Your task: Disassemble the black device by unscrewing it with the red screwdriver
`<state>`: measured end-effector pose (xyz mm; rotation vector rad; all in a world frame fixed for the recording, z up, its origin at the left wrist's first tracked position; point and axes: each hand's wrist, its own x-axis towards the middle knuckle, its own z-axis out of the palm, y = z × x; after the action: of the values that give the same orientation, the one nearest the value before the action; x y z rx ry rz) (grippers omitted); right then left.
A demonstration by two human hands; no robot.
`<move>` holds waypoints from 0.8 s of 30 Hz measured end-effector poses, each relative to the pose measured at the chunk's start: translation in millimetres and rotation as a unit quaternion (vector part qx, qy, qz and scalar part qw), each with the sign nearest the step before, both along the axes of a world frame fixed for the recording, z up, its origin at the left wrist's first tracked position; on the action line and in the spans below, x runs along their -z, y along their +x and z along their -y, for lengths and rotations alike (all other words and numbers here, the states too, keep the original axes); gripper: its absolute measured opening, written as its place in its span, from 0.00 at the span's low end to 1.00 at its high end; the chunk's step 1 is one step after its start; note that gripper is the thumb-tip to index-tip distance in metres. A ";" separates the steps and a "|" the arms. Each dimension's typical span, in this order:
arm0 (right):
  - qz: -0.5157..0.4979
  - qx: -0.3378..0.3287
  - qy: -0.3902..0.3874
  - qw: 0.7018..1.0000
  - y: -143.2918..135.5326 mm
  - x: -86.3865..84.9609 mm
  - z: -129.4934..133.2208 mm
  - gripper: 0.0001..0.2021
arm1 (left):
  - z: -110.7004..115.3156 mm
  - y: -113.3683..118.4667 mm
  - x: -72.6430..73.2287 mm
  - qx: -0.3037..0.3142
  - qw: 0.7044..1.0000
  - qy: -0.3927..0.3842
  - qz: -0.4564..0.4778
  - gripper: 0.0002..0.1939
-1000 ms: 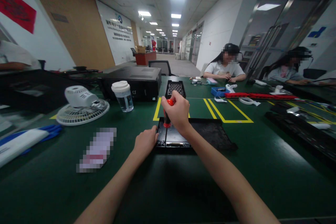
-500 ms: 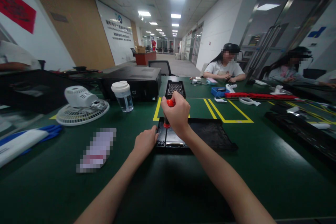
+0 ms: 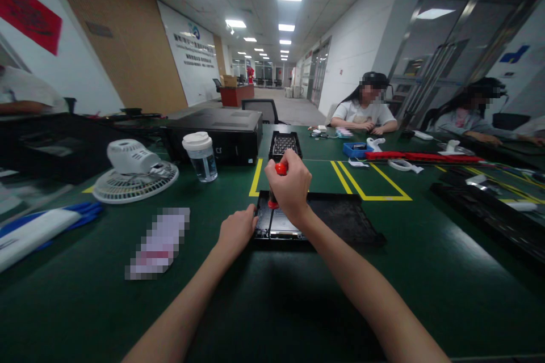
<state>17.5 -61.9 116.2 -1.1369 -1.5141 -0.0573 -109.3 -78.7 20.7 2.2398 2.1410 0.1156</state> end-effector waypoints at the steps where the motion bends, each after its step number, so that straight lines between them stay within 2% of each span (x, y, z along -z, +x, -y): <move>1: 0.003 0.000 -0.001 1.000 0.0 0.2 0.1 0.09 | 0.1 0.2 -0.3 -0.001 1.000 -0.002 0.000 0.15; 5: 0.013 -0.013 -0.008 1.000 0.4 1.3 -2.0 0.08 | 0.8 1.6 -2.3 -0.007 1.000 -0.011 -0.002 0.15; 8: 0.007 -0.050 -0.029 0.998 2.2 3.4 -6.0 0.14 | 1.5 2.2 -3.4 -0.013 1.000 -0.014 -0.002 0.16; 12: -0.040 -0.099 -0.065 0.992 5.0 9.8 -11.0 0.20 | 1.0 0.9 -1.7 -0.005 1.000 -0.006 -0.001 0.15; 16: -0.098 -0.127 -0.069 0.985 6.9 17.0 -13.7 0.21 | 0.4 -0.3 0.3 0.004 1.000 0.004 -0.001 0.15; 19: -0.121 -0.196 -0.079 0.970 9.3 17.8 -16.2 0.20 | 0.8 0.2 -0.6 0.001 1.000 0.000 -0.004 0.15; 24: -0.119 -0.346 -0.097 0.926 18.2 9.1 -25.3 0.16 | 0.9 0.8 -1.8 -0.004 1.000 -0.006 -0.005 0.16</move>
<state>35.7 -36.7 107.1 -0.6701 -1.6417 0.7017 -108.5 -79.7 22.5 2.2295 2.1508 0.0918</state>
